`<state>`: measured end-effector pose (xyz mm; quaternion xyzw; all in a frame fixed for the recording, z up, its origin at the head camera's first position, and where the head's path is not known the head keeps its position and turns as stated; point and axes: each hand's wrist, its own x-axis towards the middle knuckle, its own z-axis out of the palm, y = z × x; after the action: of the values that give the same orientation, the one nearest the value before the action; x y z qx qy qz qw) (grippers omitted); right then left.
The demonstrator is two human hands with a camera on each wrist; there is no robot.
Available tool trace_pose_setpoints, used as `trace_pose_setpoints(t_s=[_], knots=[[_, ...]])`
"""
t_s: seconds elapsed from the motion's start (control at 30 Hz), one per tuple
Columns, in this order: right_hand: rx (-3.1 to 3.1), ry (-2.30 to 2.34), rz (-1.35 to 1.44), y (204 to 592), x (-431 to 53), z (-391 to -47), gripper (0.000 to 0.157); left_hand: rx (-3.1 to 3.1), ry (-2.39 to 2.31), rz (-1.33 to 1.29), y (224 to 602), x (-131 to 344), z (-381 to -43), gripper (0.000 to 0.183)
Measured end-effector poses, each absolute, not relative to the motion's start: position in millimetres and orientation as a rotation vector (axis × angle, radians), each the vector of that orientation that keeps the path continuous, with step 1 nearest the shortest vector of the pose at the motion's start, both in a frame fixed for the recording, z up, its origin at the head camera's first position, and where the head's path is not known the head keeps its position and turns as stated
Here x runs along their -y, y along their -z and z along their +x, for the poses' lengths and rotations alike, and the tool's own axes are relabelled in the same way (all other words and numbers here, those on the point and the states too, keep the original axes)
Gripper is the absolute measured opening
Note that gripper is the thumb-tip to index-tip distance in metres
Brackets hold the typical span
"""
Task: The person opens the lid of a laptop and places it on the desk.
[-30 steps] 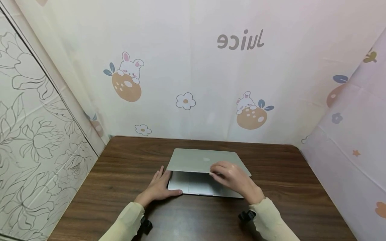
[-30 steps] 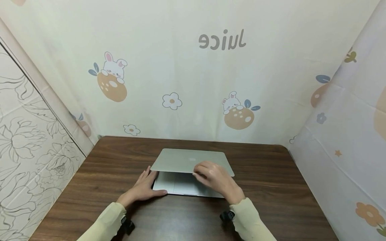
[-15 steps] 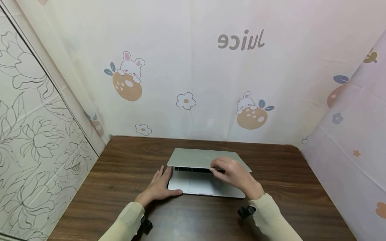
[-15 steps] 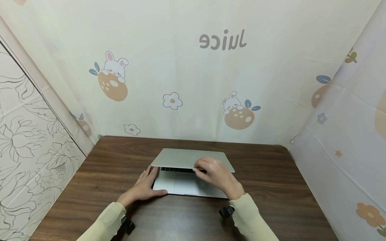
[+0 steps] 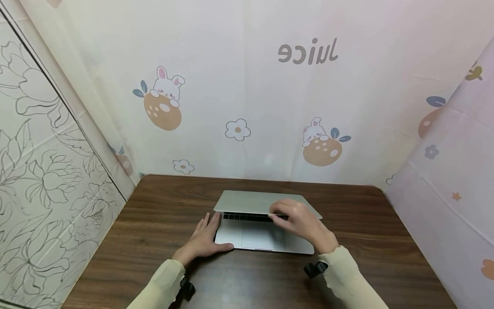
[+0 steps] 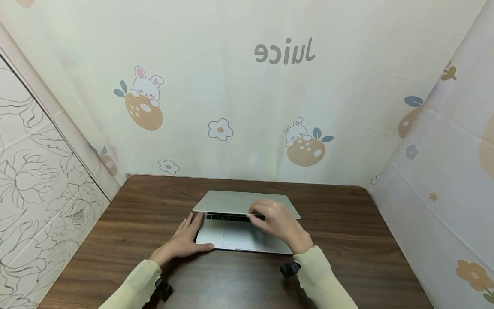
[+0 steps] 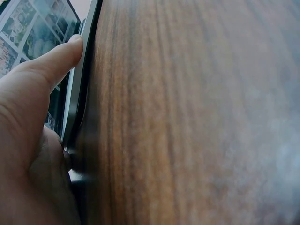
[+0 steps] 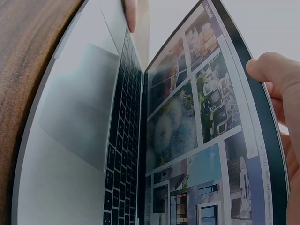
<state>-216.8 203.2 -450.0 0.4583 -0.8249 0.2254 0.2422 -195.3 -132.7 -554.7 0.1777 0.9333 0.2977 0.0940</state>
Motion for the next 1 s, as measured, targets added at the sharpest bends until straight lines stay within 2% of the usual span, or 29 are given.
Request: trace_pose_setpoints(t_s=[1.0], knots=[[2.275, -0.603, 1.203, 441.5, -201.4, -222.7, 0.006, -2.769, -0.832, 0.505, 554.9, 132.1, -197.1, 0.122]])
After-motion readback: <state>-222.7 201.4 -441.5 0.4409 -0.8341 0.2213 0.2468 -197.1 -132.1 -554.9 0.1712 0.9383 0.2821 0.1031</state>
